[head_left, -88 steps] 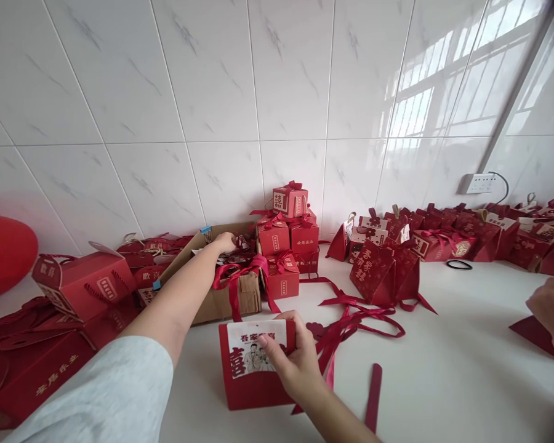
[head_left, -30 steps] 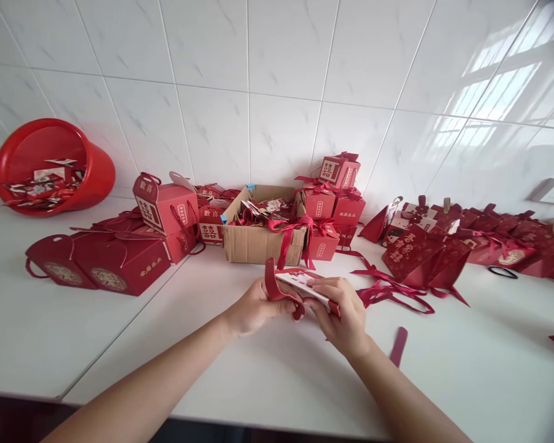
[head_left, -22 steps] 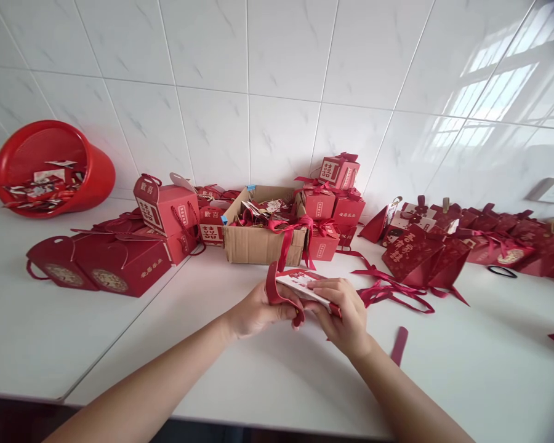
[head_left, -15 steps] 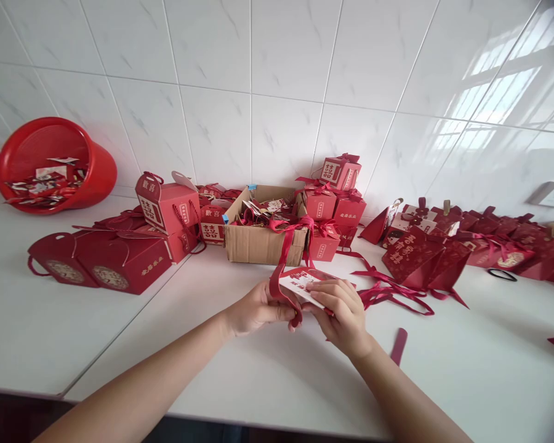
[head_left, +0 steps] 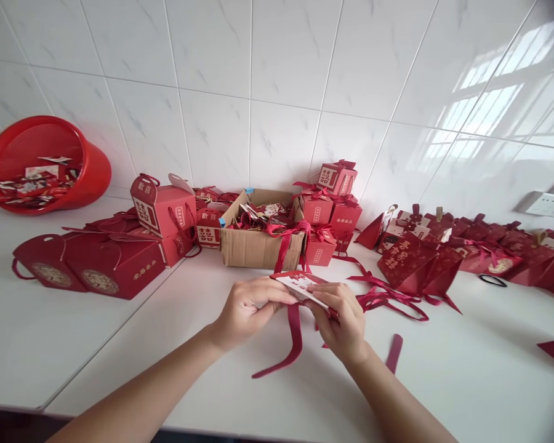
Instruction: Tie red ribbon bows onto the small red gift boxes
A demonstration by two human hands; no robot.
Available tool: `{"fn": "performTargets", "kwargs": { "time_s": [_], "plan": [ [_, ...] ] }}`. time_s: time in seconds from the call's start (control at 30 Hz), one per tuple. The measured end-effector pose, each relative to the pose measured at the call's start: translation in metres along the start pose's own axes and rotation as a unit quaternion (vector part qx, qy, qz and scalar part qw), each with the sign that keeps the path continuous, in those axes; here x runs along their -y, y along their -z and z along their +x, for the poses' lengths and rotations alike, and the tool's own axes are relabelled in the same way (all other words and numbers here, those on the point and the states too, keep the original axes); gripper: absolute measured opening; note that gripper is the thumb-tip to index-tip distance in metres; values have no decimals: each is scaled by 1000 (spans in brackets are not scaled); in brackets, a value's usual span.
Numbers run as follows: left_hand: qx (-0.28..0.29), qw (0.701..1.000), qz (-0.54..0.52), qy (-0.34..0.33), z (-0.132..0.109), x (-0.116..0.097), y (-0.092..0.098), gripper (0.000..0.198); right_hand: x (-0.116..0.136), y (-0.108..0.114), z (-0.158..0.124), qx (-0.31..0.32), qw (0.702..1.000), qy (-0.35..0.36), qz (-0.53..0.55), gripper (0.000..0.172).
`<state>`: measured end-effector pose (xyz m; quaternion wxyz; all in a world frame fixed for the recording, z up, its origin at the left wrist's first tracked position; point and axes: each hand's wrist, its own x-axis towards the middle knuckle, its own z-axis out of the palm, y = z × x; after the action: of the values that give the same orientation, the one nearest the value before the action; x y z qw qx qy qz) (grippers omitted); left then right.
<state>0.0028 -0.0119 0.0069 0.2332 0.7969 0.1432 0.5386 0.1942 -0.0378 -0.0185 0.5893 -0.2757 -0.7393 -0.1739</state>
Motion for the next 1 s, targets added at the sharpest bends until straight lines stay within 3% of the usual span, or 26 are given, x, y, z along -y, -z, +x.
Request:
{"fn": "performTargets", "kwargs": {
  "time_s": [0.27, 0.6, 0.8, 0.9, 1.0],
  "plan": [
    [0, 999, 48, 4, -2, -2, -2, 25, 1, -3, -2, 2, 1000, 1, -12, 25],
    [-8, 989, 125, -74, 0, -5, 1, 22, -1, -3, -3, 24, 999, 18, -26, 23],
    [-75, 964, 220, -130, 1, -7, 2, 15, 2, 1, 2, 36, 999, 26, -4, 28],
    [-114, 963, 215, -113, 1, -7, 1, 15, 7, 2, 7, 27, 999, 34, 30, 28],
    [-77, 979, 159, -99, 1, -6, 0, 12, 10, 2, 9, 15, 998, 39, 46, 26]
  ]
}}
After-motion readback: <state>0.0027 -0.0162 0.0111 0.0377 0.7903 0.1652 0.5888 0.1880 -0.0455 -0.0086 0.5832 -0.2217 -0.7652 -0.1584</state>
